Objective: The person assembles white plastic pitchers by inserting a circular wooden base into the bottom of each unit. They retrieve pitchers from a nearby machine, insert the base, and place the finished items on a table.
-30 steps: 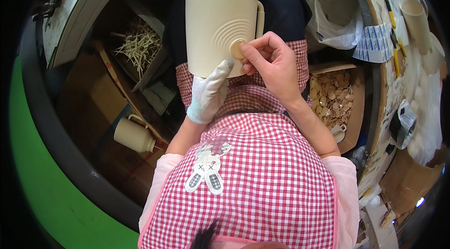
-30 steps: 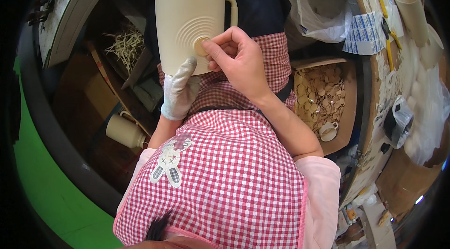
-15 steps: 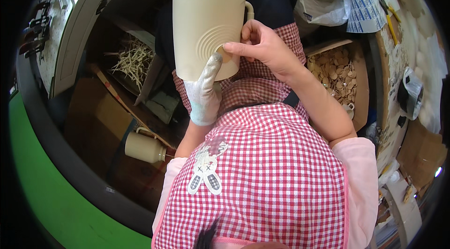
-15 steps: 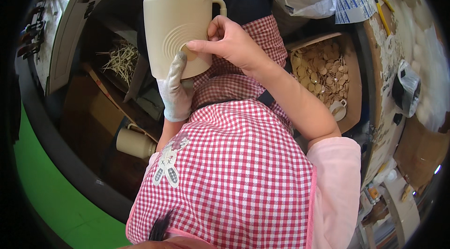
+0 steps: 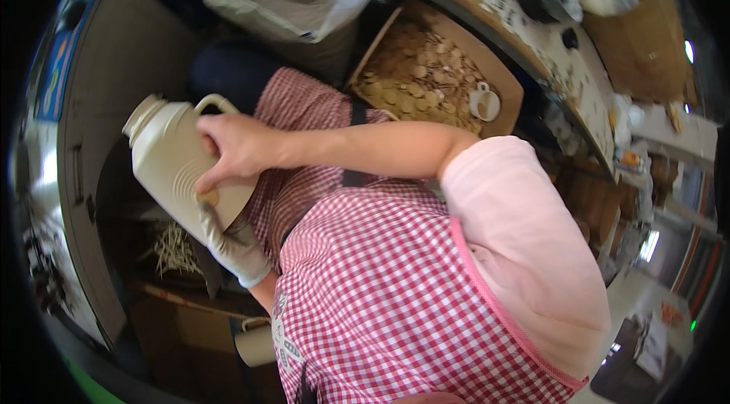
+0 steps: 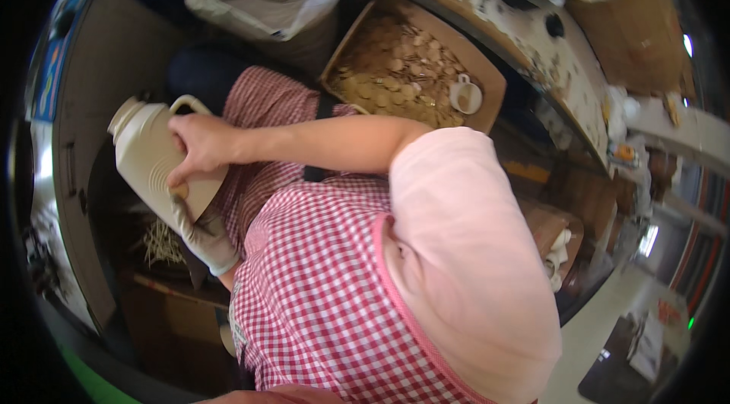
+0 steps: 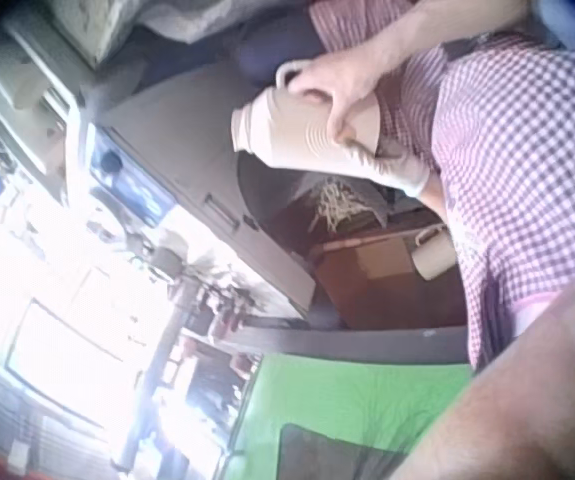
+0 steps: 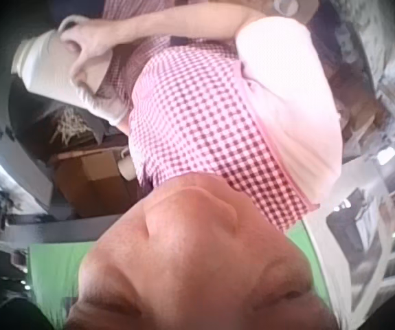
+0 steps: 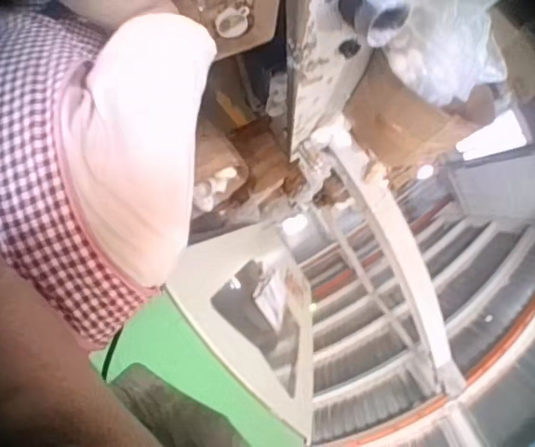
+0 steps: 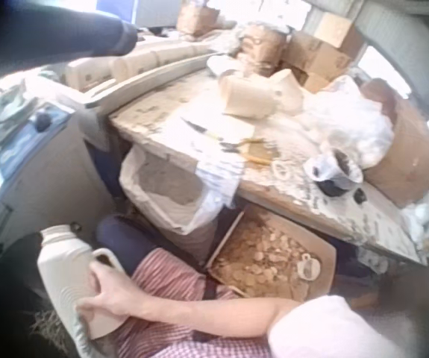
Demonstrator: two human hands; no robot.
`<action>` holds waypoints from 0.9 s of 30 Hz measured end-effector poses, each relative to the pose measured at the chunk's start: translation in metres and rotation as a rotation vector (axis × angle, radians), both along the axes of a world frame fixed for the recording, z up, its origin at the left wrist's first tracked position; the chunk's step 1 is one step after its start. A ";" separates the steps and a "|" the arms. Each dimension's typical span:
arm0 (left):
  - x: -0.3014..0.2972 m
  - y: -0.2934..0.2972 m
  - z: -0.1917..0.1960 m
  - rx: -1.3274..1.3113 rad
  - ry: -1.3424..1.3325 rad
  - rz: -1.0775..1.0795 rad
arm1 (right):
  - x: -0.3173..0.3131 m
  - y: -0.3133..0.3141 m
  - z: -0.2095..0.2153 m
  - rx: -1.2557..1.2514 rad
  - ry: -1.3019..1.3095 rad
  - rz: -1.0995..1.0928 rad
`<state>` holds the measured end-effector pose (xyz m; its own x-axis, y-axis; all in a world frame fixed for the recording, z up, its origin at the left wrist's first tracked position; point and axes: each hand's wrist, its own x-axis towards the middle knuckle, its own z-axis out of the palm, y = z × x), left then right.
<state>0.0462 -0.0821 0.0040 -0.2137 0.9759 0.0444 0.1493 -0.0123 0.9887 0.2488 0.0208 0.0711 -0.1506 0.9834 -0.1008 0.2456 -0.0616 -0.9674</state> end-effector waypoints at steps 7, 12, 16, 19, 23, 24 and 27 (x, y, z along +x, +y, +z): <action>-0.014 0.013 0.008 0.284 0.558 -0.163 | -0.002 0.006 0.000 0.123 -0.006 0.029; -0.006 0.012 0.014 0.372 0.643 -0.221 | 0.003 0.000 -0.012 0.023 -0.010 0.044; 0.006 0.026 0.030 0.102 0.159 -0.168 | -0.004 -0.005 -0.012 0.096 0.046 -0.093; 0.011 0.034 0.042 0.316 0.591 -0.216 | -0.004 0.001 -0.014 0.024 0.184 -0.093; 0.013 0.027 0.043 0.006 0.071 -0.118 | 0.003 0.008 -0.016 -0.018 0.163 0.016; 0.013 0.024 0.042 0.069 0.312 -0.136 | 0.003 0.008 -0.016 0.000 0.111 0.015; 0.016 0.023 0.040 0.163 0.594 -0.146 | -0.003 0.005 -0.007 0.033 0.073 -0.011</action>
<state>0.0617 -0.0594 0.0440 0.0281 0.9638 0.2653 0.6575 -0.2177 0.7213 0.2455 0.0260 0.0636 -0.1458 0.9877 -0.0571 0.1739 -0.0312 -0.9843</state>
